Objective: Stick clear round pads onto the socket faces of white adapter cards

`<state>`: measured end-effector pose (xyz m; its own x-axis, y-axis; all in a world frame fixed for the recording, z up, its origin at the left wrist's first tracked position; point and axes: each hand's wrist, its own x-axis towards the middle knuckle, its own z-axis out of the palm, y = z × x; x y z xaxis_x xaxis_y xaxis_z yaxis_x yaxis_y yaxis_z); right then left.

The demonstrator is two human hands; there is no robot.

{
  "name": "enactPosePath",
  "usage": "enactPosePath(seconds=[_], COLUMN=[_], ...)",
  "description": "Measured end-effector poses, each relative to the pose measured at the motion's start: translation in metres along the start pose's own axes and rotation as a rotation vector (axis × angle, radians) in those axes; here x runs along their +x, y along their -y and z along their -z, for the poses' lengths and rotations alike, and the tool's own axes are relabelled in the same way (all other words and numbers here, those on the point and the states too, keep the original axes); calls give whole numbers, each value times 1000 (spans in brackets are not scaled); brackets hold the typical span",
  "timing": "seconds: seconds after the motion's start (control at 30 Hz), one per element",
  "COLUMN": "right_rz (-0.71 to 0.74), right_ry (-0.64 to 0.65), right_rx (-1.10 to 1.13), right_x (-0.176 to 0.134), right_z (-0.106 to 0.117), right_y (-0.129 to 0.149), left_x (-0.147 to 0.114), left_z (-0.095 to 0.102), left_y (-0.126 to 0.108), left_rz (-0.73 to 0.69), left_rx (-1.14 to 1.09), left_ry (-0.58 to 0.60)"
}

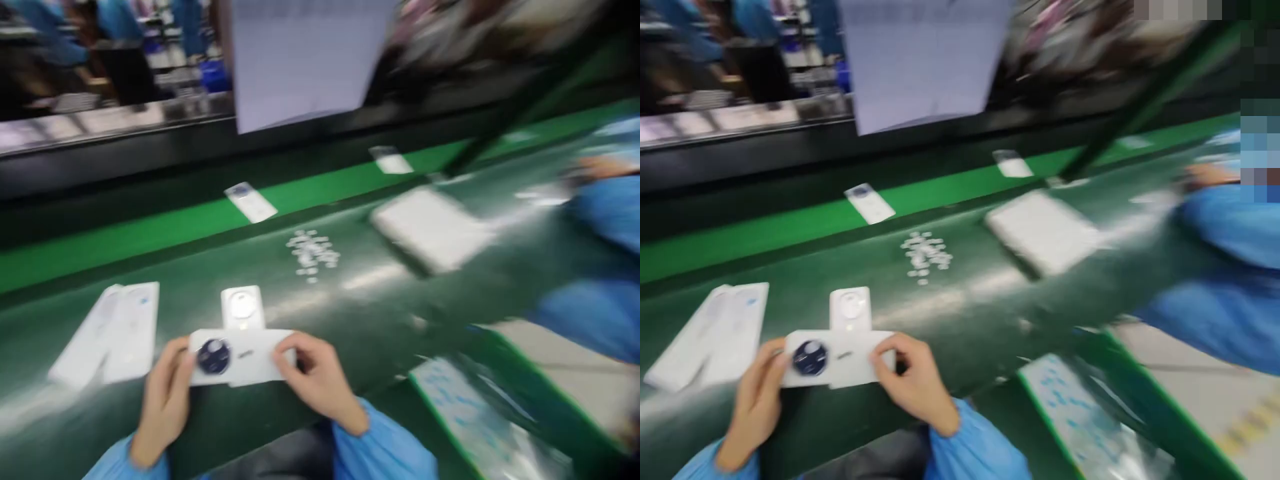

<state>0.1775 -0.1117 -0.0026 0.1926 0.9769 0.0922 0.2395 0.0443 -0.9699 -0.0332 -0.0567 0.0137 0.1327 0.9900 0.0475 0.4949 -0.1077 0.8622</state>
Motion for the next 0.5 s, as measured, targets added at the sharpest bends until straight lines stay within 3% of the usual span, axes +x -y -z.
enactPosePath(seconds=[0.07,0.13,0.33,0.5], right_rz=[-28,-34,-16,-30], right_ry=[39,61,110,115], right_rx=[42,57,66,114], right_x=[3,3,-4,-3], right_z=[2,3,3,1], right_y=[-5,-11,-17,-10], left_x=[-16,-24,-22,-25], left_z=[18,25,16,25], left_y=[18,26,16,17], left_rz=[64,61,88,83], left_rx=[31,-71,-208,-202], left_ry=[-10,71,108,134])
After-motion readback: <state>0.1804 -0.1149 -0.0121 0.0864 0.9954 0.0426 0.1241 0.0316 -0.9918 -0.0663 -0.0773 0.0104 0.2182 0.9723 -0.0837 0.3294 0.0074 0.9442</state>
